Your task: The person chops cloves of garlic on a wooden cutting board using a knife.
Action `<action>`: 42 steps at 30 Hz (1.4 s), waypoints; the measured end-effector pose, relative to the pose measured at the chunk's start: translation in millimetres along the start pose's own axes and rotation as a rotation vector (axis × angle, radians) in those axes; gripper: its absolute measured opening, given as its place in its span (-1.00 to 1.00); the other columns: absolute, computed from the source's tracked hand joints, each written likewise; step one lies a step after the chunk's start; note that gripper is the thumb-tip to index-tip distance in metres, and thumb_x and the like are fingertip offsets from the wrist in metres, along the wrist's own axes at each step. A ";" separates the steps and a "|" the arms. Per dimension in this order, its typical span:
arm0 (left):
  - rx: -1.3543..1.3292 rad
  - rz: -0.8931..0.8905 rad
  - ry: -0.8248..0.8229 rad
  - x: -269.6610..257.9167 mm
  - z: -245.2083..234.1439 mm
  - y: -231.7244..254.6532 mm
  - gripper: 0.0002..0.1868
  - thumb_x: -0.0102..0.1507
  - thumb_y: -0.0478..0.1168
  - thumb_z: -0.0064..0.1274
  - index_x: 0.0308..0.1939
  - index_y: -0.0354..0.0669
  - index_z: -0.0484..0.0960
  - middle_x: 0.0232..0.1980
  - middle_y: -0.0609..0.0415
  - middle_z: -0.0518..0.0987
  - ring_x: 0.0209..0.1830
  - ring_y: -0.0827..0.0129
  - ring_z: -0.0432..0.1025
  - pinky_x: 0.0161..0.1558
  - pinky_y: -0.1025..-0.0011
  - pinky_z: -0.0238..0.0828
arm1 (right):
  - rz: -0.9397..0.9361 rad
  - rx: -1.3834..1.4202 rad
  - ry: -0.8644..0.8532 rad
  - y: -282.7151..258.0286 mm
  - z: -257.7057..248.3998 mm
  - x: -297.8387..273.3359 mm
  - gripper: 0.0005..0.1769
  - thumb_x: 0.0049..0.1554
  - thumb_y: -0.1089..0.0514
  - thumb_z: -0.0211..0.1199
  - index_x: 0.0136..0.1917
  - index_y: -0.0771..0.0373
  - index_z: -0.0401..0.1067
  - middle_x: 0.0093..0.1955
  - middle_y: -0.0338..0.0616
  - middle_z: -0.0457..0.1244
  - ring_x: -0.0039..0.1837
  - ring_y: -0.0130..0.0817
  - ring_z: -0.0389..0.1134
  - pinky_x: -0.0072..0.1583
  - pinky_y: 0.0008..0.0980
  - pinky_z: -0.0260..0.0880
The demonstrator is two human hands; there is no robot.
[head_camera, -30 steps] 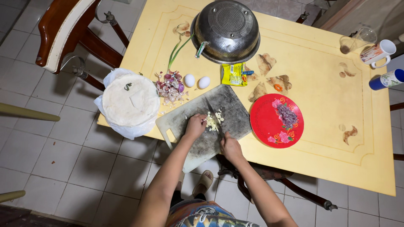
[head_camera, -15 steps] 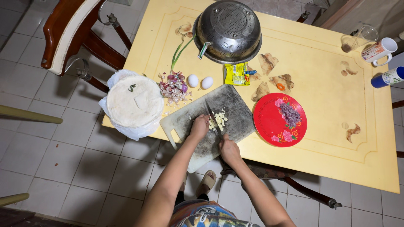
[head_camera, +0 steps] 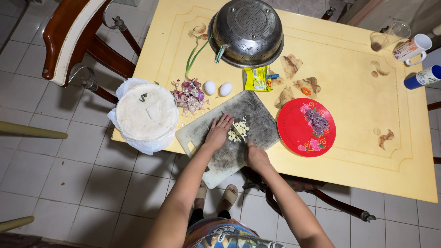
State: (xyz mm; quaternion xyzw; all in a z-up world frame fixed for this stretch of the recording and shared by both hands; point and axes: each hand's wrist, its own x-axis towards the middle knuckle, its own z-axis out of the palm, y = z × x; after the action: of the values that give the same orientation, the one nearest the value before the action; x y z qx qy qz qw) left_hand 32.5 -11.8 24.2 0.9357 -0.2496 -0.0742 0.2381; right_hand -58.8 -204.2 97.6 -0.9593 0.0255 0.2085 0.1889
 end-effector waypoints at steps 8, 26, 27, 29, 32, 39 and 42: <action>0.048 -0.008 -0.028 2.1 -6.8 9.6 -0.18 0.13 -0.49 -0.17 0.53 -0.14 0.21 0.64 0.04 0.08 0.67 0.24 -0.12 0.59 0.07 -0.32 | -0.003 0.026 0.096 18.2 32.2 4.9 -0.65 0.17 0.16 0.05 0.19 0.35 0.31 -0.09 0.41 0.37 -0.01 0.35 0.41 0.09 0.19 0.40; 0.064 -0.095 0.047 27.3 6.5 15.8 -0.27 0.17 -0.46 -0.21 0.48 -0.15 0.33 0.58 0.01 0.24 0.62 0.22 0.04 0.58 0.09 -0.23 | -0.097 -0.010 -0.064 59.3 -10.8 59.1 -0.73 0.07 0.19 0.12 0.07 0.25 0.35 -0.14 0.30 0.38 -0.04 0.23 0.46 0.05 0.12 0.45; 0.077 -0.092 0.077 29.4 7.0 14.0 -0.28 0.17 -0.45 -0.21 0.47 -0.14 0.34 0.58 0.01 0.25 0.61 0.22 0.06 0.59 0.09 -0.22 | -0.102 -0.089 -0.060 60.7 -14.1 62.4 -0.76 0.12 0.18 0.11 0.07 0.24 0.36 -0.13 0.32 0.37 -0.03 0.24 0.45 0.05 0.14 0.45; 0.117 -0.071 0.083 29.4 11.7 11.5 -0.32 0.20 -0.44 -0.21 0.46 -0.15 0.35 0.57 -0.01 0.26 0.61 0.19 0.06 0.58 0.07 -0.22 | -0.094 -0.026 -0.015 58.2 3.7 46.7 -0.76 0.16 0.15 0.10 0.08 0.28 0.34 -0.14 0.31 0.38 -0.04 0.24 0.45 0.06 0.12 0.45; 0.192 -0.038 0.098 32.1 18.8 12.0 -0.36 0.22 -0.41 -0.18 0.44 -0.19 0.36 0.54 -0.03 0.28 0.60 0.15 0.07 0.56 0.04 -0.21 | -0.090 0.011 0.067 52.3 22.6 30.4 -0.73 0.20 0.12 0.11 0.09 0.33 0.32 -0.15 0.33 0.38 -0.04 0.26 0.44 0.10 0.11 0.43; 0.134 -0.129 0.048 42.0 10.2 14.0 -0.30 0.18 -0.42 -0.19 0.46 -0.17 0.35 0.53 -0.02 0.30 0.56 0.19 0.12 0.57 0.08 -0.20 | -0.144 -0.113 -0.121 61.5 -35.8 66.5 -0.73 0.13 0.19 0.11 0.11 0.30 0.32 -0.10 0.32 0.36 0.02 0.24 0.43 0.10 0.12 0.43; 0.183 -0.093 0.086 40.8 15.3 13.6 -0.33 0.22 -0.40 -0.19 0.46 -0.21 0.35 0.54 -0.05 0.30 0.57 0.17 0.12 0.57 0.06 -0.18 | -0.142 -0.084 -0.079 64.7 -17.1 63.2 -0.77 0.13 0.21 0.07 0.07 0.31 0.31 -0.10 0.29 0.37 -0.02 0.20 0.46 0.06 0.06 0.47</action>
State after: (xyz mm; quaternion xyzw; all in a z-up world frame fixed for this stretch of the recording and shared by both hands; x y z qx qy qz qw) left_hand 58.0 -48.9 16.6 0.9664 -0.2011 -0.0217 0.1584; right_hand -2.8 -268.7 63.4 -0.9568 -0.0586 0.2331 0.1634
